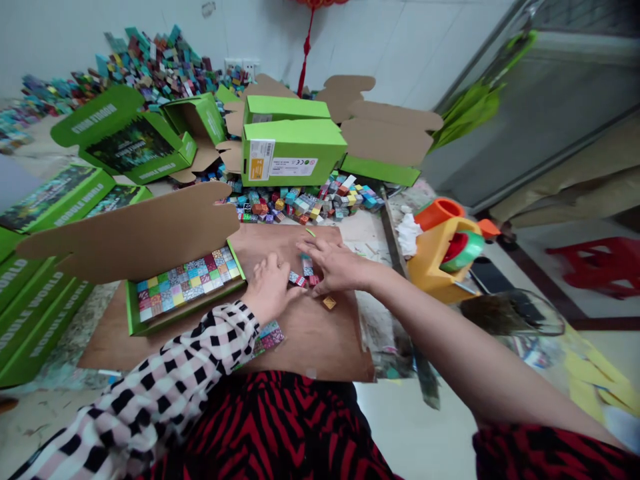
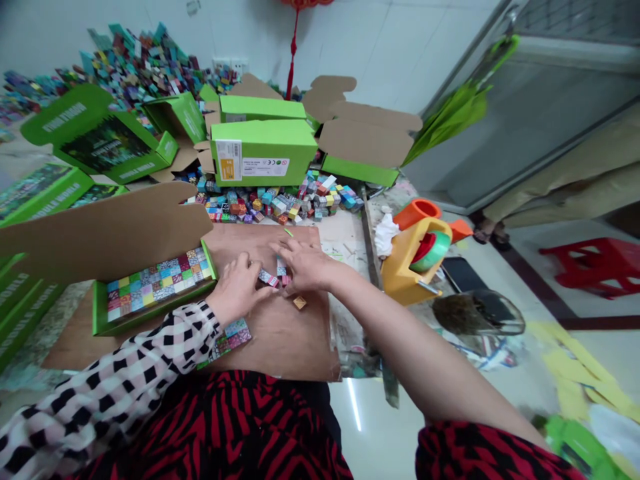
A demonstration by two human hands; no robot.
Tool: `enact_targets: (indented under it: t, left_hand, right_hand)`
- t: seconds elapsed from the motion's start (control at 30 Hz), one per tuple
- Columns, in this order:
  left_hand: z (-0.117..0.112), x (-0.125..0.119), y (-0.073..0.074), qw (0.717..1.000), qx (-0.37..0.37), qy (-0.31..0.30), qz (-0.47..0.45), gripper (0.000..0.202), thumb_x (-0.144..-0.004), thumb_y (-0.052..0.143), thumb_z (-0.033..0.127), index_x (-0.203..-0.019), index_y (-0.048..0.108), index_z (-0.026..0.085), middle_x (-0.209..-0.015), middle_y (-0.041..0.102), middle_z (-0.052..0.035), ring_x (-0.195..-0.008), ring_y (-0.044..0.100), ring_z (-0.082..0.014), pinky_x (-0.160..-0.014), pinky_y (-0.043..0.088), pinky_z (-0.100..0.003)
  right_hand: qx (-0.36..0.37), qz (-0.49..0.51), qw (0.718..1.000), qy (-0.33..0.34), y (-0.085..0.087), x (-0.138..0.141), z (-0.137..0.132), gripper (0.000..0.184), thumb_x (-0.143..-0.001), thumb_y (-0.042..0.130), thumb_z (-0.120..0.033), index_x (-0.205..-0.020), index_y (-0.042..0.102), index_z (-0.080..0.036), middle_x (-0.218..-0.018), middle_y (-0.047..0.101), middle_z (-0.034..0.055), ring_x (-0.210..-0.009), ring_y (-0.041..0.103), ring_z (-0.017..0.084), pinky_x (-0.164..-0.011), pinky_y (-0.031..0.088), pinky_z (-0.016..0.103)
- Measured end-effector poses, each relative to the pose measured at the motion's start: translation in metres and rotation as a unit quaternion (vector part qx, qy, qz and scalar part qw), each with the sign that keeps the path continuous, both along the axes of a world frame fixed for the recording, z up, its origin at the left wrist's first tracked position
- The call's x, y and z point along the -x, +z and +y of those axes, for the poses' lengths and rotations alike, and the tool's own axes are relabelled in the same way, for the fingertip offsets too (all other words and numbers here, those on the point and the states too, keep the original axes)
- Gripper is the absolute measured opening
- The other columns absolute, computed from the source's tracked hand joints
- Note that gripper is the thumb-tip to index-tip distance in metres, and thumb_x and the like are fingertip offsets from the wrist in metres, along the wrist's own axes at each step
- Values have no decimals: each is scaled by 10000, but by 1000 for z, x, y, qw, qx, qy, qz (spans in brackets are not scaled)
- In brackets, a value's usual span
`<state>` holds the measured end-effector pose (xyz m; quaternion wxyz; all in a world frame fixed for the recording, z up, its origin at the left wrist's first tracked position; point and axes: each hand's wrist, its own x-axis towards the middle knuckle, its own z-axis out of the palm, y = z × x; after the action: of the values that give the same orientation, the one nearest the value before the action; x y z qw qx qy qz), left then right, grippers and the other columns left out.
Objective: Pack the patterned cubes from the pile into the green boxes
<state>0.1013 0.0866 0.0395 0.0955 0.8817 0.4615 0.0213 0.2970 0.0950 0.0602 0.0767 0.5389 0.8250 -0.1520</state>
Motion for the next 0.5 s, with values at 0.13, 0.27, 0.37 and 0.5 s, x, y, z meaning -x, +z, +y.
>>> enact_targets:
  t: [0.13, 0.27, 0.37, 0.5]
  left_hand:
    - [2, 1, 2, 998, -24, -58, 8, 434, -860, 591, 421, -1242, 515, 230, -1321, 434, -136, -1157, 443, -303, -941, 394, -452]
    - [4, 1, 2, 995, -15, -89, 35, 263, -912, 503, 367, -1083, 615, 201, -1082, 563, -110, -1056, 490, -286, -868, 438, -417]
    - [5, 1, 2, 996, -29, -76, 44, 260, -909, 500, 378, -1043, 627, 194, -1052, 571, -107, -1036, 495, -287, -835, 451, -405]
    - [6, 1, 2, 996, -34, -65, 52, 256, -915, 485, 368, -1029, 626, 187, -1048, 575, -107, -1014, 510, -277, -814, 460, -390]
  right_hand:
    - [-1, 2, 999, 54, -1, -4, 1, 542, -755, 663, -328, -1285, 557, -281, -1293, 494, 107, -1127, 485, 321, -928, 371, 460]
    - [-36, -12, 999, 9, 1, -7, 0, 484, -740, 683, -497, -1128, 662, -209, -1159, 524, 147, -1055, 498, 336, -865, 409, 460]
    - [-44, 14, 999, -3, -2, -12, -1, 629, -694, 732, -505, -1240, 607, -219, -1279, 454, 161, -1131, 451, 356, -880, 412, 462]
    - [-27, 57, 997, 37, -10, -18, 1, 479, -774, 687, -413, -1231, 621, -283, -1259, 485, 108, -1120, 455, 302, -925, 389, 440]
